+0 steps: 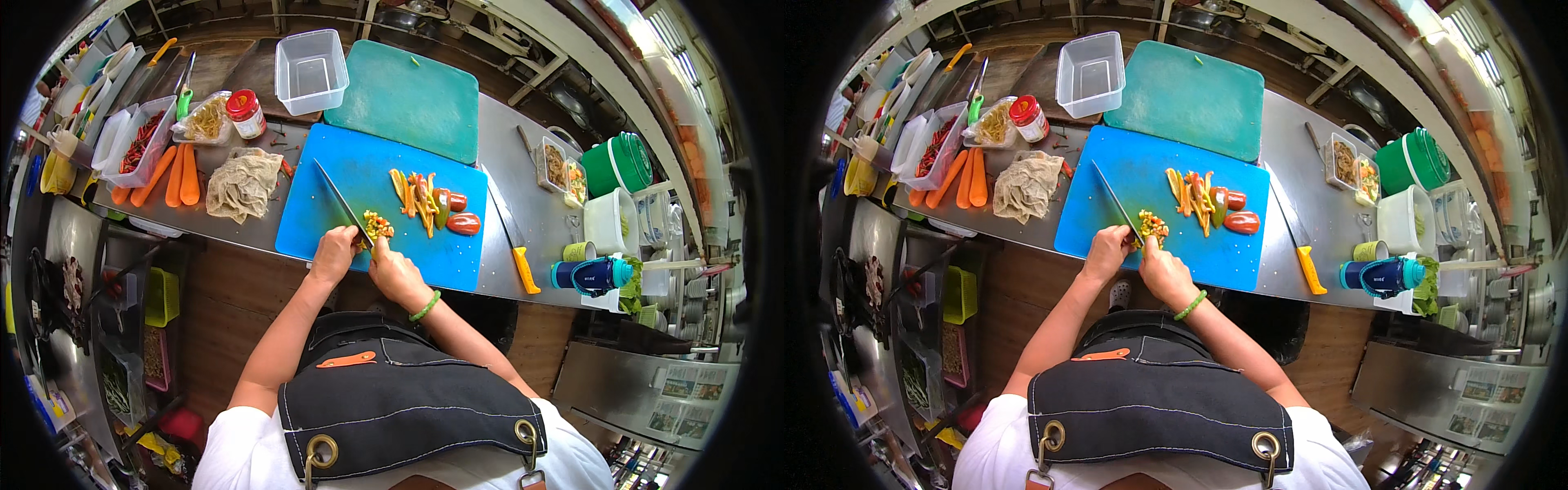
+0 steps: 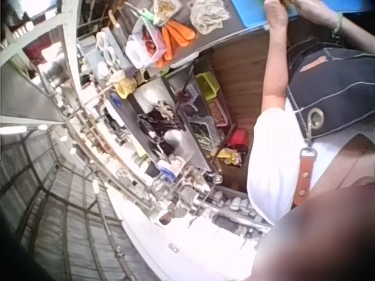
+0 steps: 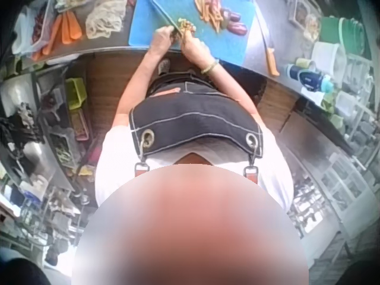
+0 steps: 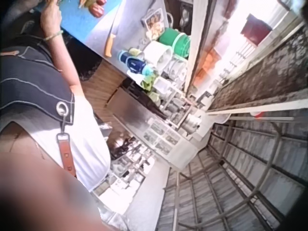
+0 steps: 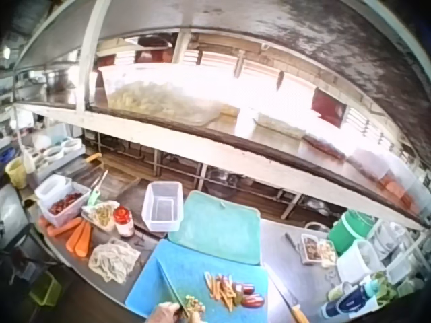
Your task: The person uses a knife to chop yellow bell peppers and tomatoes on a blue cutting board. The person slices the vegetables into small pieces and gathers them on the board.
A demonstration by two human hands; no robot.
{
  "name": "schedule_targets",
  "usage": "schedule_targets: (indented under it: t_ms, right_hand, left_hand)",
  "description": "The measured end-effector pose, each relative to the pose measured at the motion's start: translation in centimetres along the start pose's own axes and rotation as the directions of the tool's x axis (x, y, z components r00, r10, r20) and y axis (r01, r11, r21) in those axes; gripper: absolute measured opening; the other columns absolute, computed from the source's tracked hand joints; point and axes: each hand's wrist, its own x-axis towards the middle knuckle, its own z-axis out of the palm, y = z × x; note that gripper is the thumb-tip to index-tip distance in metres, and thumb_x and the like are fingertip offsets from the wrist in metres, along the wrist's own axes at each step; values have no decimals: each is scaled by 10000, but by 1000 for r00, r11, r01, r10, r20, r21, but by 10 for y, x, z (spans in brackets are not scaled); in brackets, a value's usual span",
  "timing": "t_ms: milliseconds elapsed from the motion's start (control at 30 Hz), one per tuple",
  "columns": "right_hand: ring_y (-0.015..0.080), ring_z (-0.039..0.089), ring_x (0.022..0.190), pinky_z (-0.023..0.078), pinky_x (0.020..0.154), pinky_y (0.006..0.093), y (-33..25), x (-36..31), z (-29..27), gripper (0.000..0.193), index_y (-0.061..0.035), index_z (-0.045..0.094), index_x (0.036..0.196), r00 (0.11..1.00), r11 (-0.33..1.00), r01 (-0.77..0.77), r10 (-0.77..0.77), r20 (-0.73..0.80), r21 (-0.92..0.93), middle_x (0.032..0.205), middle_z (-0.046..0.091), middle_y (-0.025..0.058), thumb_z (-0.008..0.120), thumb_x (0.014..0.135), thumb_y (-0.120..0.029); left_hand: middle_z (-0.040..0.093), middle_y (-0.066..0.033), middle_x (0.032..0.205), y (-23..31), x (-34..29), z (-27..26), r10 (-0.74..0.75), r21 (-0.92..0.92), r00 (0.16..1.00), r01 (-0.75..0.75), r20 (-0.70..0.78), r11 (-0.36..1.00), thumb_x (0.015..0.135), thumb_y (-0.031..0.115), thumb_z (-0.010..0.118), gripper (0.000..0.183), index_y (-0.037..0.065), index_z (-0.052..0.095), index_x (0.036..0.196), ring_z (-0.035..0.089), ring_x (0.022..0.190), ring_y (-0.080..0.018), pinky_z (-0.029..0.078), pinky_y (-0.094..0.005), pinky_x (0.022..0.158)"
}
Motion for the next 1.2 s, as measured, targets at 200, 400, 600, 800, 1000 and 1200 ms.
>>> schedule_targets:
  t_ms: [200, 400, 600, 800, 1000, 1200]
  right_hand:
    - [518, 656, 818, 524, 712, 606, 6, 30, 1, 283, -34, 424, 1104, 994, 994, 94, -97, -58, -50, 868, 680, 290, 573, 932, -202]
    - [535, 641, 826, 504, 726, 622, -11, 0, -7, 295, -27, 418, 1106, 999, 1000, -9, 10, 39, -21, 875, 667, 314, 582, 937, -205]
    - [508, 663, 820, 526, 723, 608, -3, 27, 0, 250, -31, 433, 1080, 995, 995, 89, -92, -47, -51, 871, 683, 289, 549, 941, -202]
    - [512, 657, 774, 516, 678, 615, -1, 0, -7, 275, -38, 411, 1093, 996, 995, 87, -87, 3, -43, 830, 672, 304, 558, 952, -222]
    - [515, 651, 810, 514, 709, 614, 8, -4, 16, 288, -30, 418, 1081, 998, 998, 61, -61, -9, 6, 863, 675, 290, 582, 941, -220]
    - [522, 632, 906, 496, 753, 612, 12, 42, -3, 300, -33, 419, 1094, 988, 986, 154, -153, -24, 70, 930, 659, 323, 572, 947, -245]
  left_hand:
    - [677, -172, 842, -1, -2, -2, 26, -24, 999, -26, 29, 999, 726, -12, 763, 169, 14, 661, 859, 668, 836, -370, 539, -455, 729]
    - [681, -169, 840, -3, -4, -4, 23, 38, 1000, -23, 1, 999, 747, -18, 736, 129, 5, 660, 849, 673, 840, -365, 540, -449, 728]
    - [693, -181, 835, -9, -5, -6, 59, -16, 998, -59, 35, 998, 749, 2, 740, 103, 8, 670, 824, 677, 805, -370, 539, -445, 709]
    - [691, -197, 848, -8, -5, -7, 26, 33, 999, -27, 36, 999, 772, 1, 719, 75, -8, 666, 825, 675, 834, -378, 540, -450, 730]
    - [692, -192, 825, -15, -5, -1, 60, -31, 998, -59, 37, 998, 759, -5, 730, 90, -2, 670, 826, 676, 795, -380, 539, -448, 706]
    - [691, -166, 854, -5, -3, -24, 136, 16, 981, -140, 140, 990, 770, 25, 734, 95, 13, 678, 844, 668, 838, -353, 536, -433, 766]
